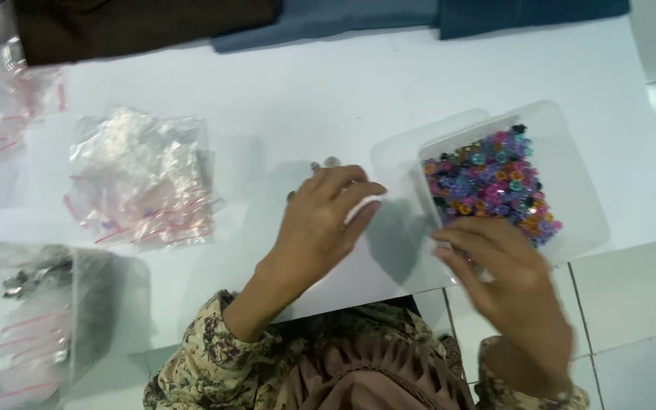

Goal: Sorting and packaging small colorful plastic buttons and metal rivets into plastic bags

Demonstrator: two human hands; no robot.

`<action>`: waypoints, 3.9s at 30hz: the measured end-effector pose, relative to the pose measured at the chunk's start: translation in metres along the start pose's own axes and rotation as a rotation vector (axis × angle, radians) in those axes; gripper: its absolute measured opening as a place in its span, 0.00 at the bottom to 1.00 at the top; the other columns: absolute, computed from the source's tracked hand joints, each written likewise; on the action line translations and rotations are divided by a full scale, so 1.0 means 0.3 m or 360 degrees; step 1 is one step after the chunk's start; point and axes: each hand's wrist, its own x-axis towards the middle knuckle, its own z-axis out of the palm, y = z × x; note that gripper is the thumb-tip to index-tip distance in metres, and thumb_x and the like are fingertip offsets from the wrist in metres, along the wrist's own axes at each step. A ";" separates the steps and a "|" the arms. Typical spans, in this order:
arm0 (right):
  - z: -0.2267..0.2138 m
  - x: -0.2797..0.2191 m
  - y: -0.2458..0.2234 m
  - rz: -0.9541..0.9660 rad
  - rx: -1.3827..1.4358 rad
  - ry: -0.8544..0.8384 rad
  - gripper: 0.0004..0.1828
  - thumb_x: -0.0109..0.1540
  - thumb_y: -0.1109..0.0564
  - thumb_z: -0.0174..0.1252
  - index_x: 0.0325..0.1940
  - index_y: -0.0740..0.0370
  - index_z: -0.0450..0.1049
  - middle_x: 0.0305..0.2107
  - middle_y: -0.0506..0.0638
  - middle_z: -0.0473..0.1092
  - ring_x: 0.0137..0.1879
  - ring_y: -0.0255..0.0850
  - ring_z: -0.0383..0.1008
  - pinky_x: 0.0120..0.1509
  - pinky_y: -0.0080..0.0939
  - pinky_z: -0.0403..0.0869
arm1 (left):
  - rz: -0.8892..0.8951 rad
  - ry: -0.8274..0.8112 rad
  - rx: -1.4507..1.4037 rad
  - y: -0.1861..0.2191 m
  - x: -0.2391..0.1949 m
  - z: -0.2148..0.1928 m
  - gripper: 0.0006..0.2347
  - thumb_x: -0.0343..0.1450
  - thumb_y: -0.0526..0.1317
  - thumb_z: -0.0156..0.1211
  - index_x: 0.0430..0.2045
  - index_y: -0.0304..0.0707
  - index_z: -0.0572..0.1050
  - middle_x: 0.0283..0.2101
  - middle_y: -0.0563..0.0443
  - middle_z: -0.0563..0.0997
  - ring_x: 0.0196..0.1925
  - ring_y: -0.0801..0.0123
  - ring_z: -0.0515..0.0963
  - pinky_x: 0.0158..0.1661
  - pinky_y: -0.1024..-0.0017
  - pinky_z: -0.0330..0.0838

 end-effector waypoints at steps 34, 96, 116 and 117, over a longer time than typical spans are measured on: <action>-0.200 -0.016 0.319 0.0438 -0.0135 -0.0589 0.23 0.65 0.67 0.46 0.62 0.60 0.75 0.56 0.52 0.76 0.60 0.48 0.78 0.65 0.49 0.74 | 0.0194 -0.0426 -0.0393 0.090 0.201 0.376 0.21 0.68 0.18 0.55 0.56 0.29 0.71 0.58 0.38 0.72 0.57 0.49 0.76 0.58 0.61 0.72; -0.025 -0.158 0.248 0.0299 -0.0067 -0.0670 0.31 0.60 0.71 0.49 0.67 0.58 0.71 0.64 0.60 0.68 0.69 0.48 0.70 0.71 0.46 0.69 | 0.0077 -0.0446 -0.0804 0.052 0.200 0.301 0.25 0.74 0.18 0.40 0.65 0.41 0.63 0.67 0.38 0.67 0.73 0.50 0.67 0.68 0.60 0.69; -0.114 -0.100 0.344 0.0644 -0.0363 -0.0258 0.25 0.63 0.76 0.45 0.60 0.68 0.77 0.56 0.61 0.75 0.59 0.54 0.77 0.61 0.52 0.76 | 0.0175 -0.0246 -0.0665 0.077 0.201 0.319 0.14 0.79 0.23 0.47 0.58 0.32 0.68 0.61 0.37 0.70 0.66 0.49 0.73 0.68 0.59 0.70; -0.101 -0.091 0.354 0.0650 -0.0313 -0.0289 0.25 0.62 0.75 0.44 0.60 0.70 0.76 0.57 0.62 0.74 0.61 0.56 0.75 0.65 0.52 0.74 | 0.0184 -0.0249 -0.0657 0.076 0.202 0.319 0.13 0.79 0.23 0.46 0.58 0.33 0.68 0.61 0.37 0.70 0.66 0.49 0.73 0.68 0.59 0.70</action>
